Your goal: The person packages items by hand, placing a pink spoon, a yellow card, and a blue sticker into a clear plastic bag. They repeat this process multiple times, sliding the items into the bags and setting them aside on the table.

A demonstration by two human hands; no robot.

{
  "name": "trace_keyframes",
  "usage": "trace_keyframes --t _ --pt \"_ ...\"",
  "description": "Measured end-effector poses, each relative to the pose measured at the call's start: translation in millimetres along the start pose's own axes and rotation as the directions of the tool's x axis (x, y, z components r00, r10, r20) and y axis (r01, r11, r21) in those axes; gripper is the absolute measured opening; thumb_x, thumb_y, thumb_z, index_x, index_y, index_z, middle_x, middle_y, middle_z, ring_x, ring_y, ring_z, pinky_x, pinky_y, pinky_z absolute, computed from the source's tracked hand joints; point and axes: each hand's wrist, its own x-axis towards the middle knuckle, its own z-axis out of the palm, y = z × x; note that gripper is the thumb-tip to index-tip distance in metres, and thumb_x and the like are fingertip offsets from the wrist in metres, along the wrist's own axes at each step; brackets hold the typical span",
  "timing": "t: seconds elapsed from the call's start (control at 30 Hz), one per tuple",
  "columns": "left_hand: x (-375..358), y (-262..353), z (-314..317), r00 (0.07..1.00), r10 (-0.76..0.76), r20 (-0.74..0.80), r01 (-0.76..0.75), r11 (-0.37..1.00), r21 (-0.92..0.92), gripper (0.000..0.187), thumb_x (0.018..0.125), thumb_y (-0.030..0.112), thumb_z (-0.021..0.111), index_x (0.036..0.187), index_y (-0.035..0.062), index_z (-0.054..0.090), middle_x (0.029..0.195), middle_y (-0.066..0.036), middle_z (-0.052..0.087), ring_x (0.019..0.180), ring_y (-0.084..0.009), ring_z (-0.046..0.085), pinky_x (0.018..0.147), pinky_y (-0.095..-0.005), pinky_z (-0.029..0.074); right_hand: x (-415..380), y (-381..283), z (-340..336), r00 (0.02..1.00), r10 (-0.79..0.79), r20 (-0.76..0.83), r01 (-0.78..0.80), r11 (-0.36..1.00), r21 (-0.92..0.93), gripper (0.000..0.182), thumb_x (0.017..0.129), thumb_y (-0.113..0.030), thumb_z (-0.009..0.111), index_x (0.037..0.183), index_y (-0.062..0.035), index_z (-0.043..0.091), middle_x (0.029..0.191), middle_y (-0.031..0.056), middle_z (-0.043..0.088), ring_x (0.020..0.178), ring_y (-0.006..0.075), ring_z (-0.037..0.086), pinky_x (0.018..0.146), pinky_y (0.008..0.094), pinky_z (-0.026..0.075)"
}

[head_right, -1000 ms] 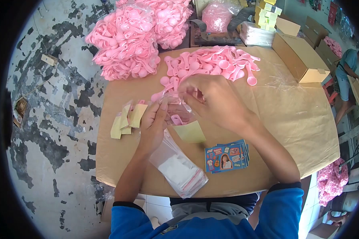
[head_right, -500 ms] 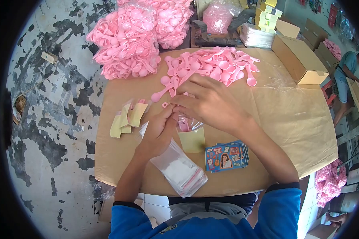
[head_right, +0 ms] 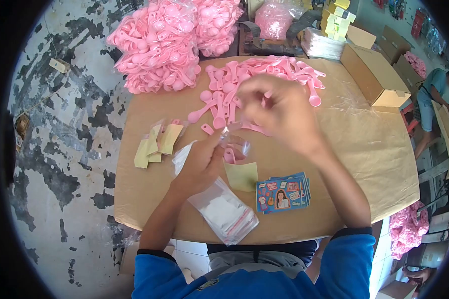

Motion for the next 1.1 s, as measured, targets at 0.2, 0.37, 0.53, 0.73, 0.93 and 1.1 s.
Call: trace_keyframes --t 0.2,0.37,0.53,0.73,0.93,1.1 --pt "8 -15 0 0.952 -0.294 -0.079 0.21 0.822 -0.53 0.033 0.102 0.017 0.043 0.13 0.0014 0.045 0.112 -0.008 0.063 0.097 -0.0104 0.06 0.082 -0.0242 0.049 -4 86 -166 0.934 0.039 0.356 -0.249 0.784 0.568 0.016 0.086 -0.02 0.06 0.093 -0.0066 0.066 0.078 0.0012 0.062 0.071 0.0119 0.058 0.067 0.0272 0.048" --pt "8 -10 -1 0.895 -0.439 0.077 0.405 0.729 -0.551 0.036 0.099 0.016 0.048 0.132 0.0003 0.045 0.116 -0.008 0.062 0.101 -0.0124 0.06 0.089 -0.0279 0.049 -77 224 -222 0.994 0.056 -0.088 -0.101 0.279 -0.955 0.025 0.081 -0.015 0.059 0.103 -0.0072 0.068 0.069 0.0084 0.058 0.064 0.0189 0.056 0.066 0.0329 0.049" --pt "9 -19 0 0.855 -0.487 0.177 0.491 0.652 -0.578 0.036 0.099 0.018 0.05 0.128 -0.0019 0.05 0.116 -0.008 0.062 0.1 -0.0135 0.062 0.091 -0.0293 0.05 -59 181 -225 0.863 0.272 -0.425 -0.494 0.624 -0.605 0.032 0.08 -0.011 0.058 0.111 -0.009 0.067 0.093 0.0158 0.067 0.09 0.0217 0.064 0.082 0.0313 0.05" --pt "10 -4 4 0.891 -0.435 0.128 0.421 0.689 -0.591 0.037 0.101 0.022 0.045 0.132 0.0018 0.049 0.119 -0.008 0.061 0.101 -0.0171 0.063 0.09 -0.0317 0.051 -36 92 -110 0.917 0.397 -0.042 -0.399 0.901 -0.169 0.03 0.088 -0.023 0.062 0.114 -0.0088 0.065 0.096 0.0089 0.067 0.09 0.0211 0.063 0.082 0.0349 0.05" --pt "6 -21 10 0.971 -0.222 0.092 0.238 0.836 -0.495 0.041 0.101 0.024 0.046 0.136 0.0039 0.046 0.12 -0.006 0.06 0.104 -0.0151 0.061 0.089 -0.0294 0.05 -56 33 19 0.914 0.299 0.274 -0.315 0.949 0.013 0.033 0.085 -0.018 0.069 0.117 -0.0087 0.064 0.085 0.0023 0.067 0.074 0.0116 0.061 0.065 0.0283 0.05" --pt "5 -20 15 0.916 -0.396 0.063 0.368 0.766 -0.527 0.039 0.1 0.024 0.05 0.133 0.0027 0.051 0.114 -0.005 0.062 0.103 -0.0125 0.061 0.088 -0.0272 0.05 -62 46 22 0.93 0.277 0.242 -0.327 0.924 0.198 0.027 0.087 -0.011 0.068 0.114 -0.0092 0.067 0.085 0.0023 0.068 0.076 0.0082 0.062 0.064 0.0252 0.05"
